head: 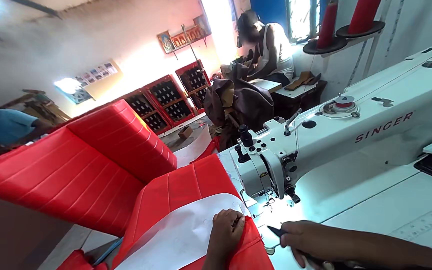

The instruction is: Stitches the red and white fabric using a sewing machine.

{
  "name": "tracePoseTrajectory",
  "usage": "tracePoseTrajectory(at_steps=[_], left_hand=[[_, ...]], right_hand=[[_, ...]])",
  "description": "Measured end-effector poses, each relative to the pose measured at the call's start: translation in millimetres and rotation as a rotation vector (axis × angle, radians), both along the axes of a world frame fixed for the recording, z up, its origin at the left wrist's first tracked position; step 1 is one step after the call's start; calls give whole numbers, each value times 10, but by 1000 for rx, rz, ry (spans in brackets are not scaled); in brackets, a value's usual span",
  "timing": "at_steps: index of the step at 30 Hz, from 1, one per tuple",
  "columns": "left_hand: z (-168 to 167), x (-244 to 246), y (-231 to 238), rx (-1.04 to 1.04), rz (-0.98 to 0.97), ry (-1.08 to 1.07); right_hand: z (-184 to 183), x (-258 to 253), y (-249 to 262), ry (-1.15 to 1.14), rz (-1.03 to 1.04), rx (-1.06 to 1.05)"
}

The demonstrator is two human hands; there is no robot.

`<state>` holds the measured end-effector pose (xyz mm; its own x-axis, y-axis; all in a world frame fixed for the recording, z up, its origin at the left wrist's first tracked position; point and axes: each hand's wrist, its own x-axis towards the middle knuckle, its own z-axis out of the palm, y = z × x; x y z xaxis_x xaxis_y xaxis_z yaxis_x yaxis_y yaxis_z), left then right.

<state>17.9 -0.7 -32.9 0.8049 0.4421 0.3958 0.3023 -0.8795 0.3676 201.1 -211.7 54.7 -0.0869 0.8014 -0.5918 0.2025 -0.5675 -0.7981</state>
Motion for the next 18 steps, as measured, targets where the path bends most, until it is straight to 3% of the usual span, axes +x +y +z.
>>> tracePoseTrajectory(at_steps=[8, 18], left_hand=[[11, -4, 14, -42, 2, 8], [5, -10, 16, -44, -12, -4]], right_hand=[[-355, -390, 496, 211, -150, -33], [-325, -404, 599, 216, -209, -110]])
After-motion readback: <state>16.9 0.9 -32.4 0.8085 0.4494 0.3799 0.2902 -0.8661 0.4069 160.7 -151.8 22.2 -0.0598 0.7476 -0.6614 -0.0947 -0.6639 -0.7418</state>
